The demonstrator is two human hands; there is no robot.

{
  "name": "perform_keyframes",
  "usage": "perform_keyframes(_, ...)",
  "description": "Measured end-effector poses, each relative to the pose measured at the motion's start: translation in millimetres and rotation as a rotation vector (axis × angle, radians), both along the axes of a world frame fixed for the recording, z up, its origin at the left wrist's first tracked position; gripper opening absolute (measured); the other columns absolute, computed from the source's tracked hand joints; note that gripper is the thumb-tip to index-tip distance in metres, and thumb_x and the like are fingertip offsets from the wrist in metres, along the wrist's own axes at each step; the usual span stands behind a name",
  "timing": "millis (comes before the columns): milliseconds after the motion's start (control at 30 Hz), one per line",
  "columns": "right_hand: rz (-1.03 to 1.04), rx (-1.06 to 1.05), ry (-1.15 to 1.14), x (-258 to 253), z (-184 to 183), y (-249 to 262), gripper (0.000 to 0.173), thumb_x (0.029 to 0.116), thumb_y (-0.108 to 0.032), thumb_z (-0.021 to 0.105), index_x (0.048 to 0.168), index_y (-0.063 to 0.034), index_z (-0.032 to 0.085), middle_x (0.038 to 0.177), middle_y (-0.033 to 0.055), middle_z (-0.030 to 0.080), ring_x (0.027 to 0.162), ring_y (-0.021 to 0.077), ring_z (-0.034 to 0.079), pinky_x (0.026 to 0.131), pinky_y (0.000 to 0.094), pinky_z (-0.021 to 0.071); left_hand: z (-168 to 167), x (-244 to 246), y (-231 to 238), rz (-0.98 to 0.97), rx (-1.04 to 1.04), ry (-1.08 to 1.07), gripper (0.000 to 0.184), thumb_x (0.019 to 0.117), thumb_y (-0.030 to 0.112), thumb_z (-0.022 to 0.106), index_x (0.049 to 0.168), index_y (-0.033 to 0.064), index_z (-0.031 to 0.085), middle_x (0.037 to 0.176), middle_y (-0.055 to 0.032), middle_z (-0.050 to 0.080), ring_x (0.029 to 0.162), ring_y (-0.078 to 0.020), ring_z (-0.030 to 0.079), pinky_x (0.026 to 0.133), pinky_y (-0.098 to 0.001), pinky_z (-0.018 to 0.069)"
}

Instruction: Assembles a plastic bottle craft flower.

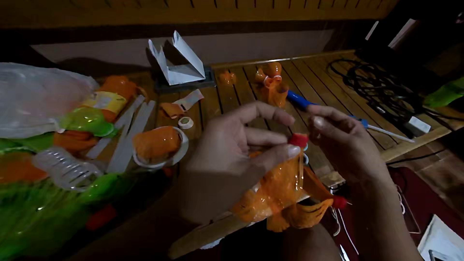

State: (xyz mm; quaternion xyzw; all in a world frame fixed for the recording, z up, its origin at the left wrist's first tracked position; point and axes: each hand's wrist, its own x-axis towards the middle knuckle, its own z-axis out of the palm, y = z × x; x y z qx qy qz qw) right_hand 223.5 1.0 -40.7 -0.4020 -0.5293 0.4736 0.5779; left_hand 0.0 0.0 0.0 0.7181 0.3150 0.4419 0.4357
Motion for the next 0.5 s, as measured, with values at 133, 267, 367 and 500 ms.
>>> perform_keyframes(133,-0.112,0.326,-0.08,-9,8,-25,0.028,0.0945,-0.008,0.069,0.122,-0.0125,0.066,0.091,-0.0088,0.072,0.076,0.0,0.066,0.07,0.016,0.0567,-2,1,4,0.015,0.03,0.019,0.035,0.0851,0.0,0.075,0.116,0.0115,0.065,0.09,0.0057,0.077,0.07,-0.0012,0.072,0.061,-0.014,0.0589)
perform_keyframes(267,-0.188,0.438,-0.14,-30,9,-39,0.04,0.0866,0.001,0.075,0.124,-0.0032,0.062,0.092,-0.004,0.073,0.08,0.003,0.068,0.071,0.0177,0.0579,-4,2,4,0.013,0.046,0.033,0.036,0.0851,0.0,0.075,0.118,0.0114,0.066,0.09,0.0064,0.077,0.071,0.0002,0.071,0.061,-0.0127,0.058)
perform_keyframes(367,-0.181,0.413,-0.096,-36,5,-35,0.042,0.0851,0.005,0.074,0.125,-0.0027,0.061,0.089,-0.0035,0.073,0.076,0.0028,0.067,0.07,0.0174,0.0577,-5,1,2,0.024,0.064,0.067,0.029,0.0853,0.003,0.075,0.112,0.0124,0.068,0.09,0.0085,0.077,0.074,0.0016,0.071,0.064,-0.0125,0.0581)
perform_keyframes(500,-0.141,0.427,-0.065,-36,1,-30,0.043,0.0861,0.005,0.073,0.126,-0.0031,0.061,0.09,-0.0038,0.072,0.078,0.0023,0.067,0.073,0.0176,0.0579,-5,-1,5,-0.015,0.063,0.043,0.023,0.0848,0.002,0.076,0.106,0.0091,0.071,0.09,0.007,0.077,0.075,0.0006,0.071,0.065,-0.0134,0.059)
